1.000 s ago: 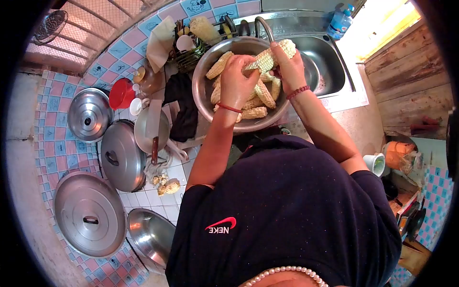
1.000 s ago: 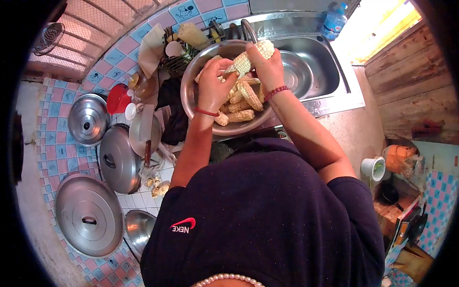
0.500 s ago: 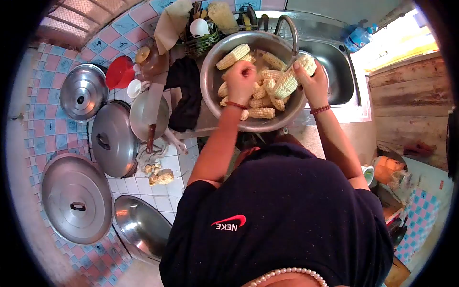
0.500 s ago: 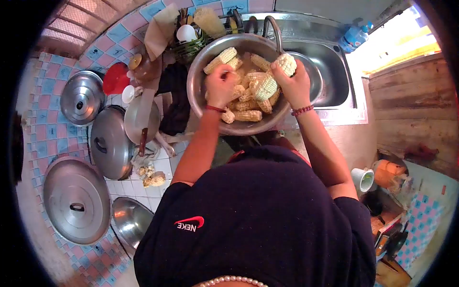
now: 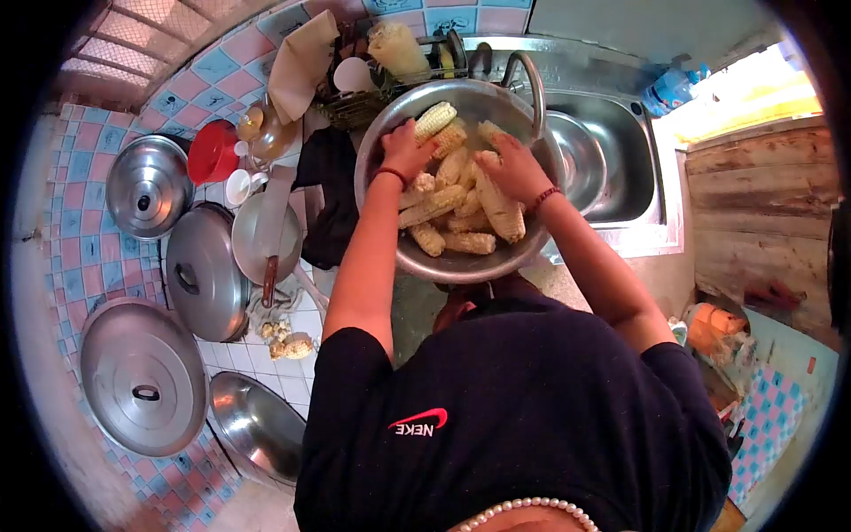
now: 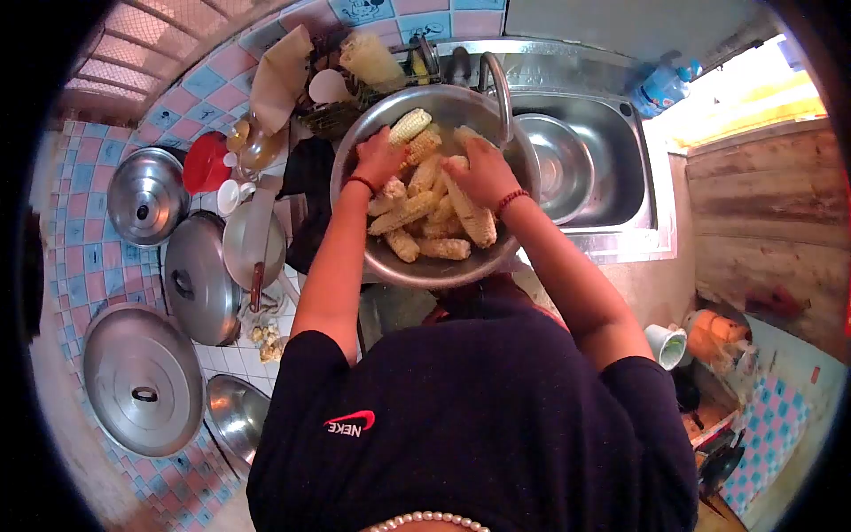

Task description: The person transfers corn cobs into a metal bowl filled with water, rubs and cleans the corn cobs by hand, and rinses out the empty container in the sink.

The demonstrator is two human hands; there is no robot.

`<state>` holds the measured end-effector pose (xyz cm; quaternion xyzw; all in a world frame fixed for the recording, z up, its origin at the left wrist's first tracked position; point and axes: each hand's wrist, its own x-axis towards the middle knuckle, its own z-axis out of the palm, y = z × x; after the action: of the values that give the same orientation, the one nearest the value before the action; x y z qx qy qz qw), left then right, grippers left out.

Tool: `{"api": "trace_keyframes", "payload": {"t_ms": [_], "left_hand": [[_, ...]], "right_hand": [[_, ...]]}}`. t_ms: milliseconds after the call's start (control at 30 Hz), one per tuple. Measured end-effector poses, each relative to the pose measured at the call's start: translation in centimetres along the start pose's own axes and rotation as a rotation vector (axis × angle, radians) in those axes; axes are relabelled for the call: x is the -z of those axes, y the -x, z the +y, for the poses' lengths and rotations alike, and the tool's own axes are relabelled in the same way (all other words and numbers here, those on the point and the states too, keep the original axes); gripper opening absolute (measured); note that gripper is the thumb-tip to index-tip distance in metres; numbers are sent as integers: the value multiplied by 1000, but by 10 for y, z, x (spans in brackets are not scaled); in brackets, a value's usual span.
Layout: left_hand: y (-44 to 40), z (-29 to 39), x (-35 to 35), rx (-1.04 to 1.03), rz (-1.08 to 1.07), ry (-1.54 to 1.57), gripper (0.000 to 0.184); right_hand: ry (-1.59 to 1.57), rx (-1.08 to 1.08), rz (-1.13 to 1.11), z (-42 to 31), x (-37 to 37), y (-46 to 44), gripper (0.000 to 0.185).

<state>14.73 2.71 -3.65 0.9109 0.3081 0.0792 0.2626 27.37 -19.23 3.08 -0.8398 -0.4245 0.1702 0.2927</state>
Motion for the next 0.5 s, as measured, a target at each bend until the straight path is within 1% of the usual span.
{"api": "trace_keyframes", "payload": {"t_ms": [33, 67, 167, 200, 233, 267, 300, 333, 367, 400, 433, 467, 500], "left_hand": [[-5, 2, -5, -43, -3, -73, 64], [-13, 0, -5, -37, -132, 78, 69], [-33, -28, -27, 247, -527, 524, 72], [-20, 11, -1, 516, -365, 580, 83], [-29, -1, -9, 512, -422, 548, 85], [-41, -24, -27, 506, -476, 522, 87], [-47, -36, -38, 505, -529, 499, 89], [-44, -23, -24, 495, -600, 562, 86], [-41, -7, -8, 488, -673, 624, 83], [-48, -31, -32, 590, -669, 873, 78], [-48, -31, -31, 606, -665, 1096, 73], [-44, -16, -18, 629, -668, 1321, 68], [-32, -1, -7, 566, -673, 1522, 62]], "right_hand": [[-88, -39, -29, 18, -14, -18, 65], [-148, -149, 41, 35, -31, -33, 65], [-1154, -719, -270, 58, -32, -70, 67], [-1070, -633, -324, 87, -54, -83, 68], [-985, -545, -367, 117, -75, -96, 69], [-845, -497, -379, 114, -74, -99, 69], [-702, -450, -396, 107, -72, -99, 69], [-493, -423, -500, 76, -48, -99, 63], [-618, -454, -533, 62, -33, -93, 60], [-746, -481, -563, 49, -22, -84, 58], [-877, -509, -594, 42, -18, -80, 56], [-1078, -369, -647, 51, -27, -83, 61], [-1035, -296, -602, 62, -33, -84, 62]]}}
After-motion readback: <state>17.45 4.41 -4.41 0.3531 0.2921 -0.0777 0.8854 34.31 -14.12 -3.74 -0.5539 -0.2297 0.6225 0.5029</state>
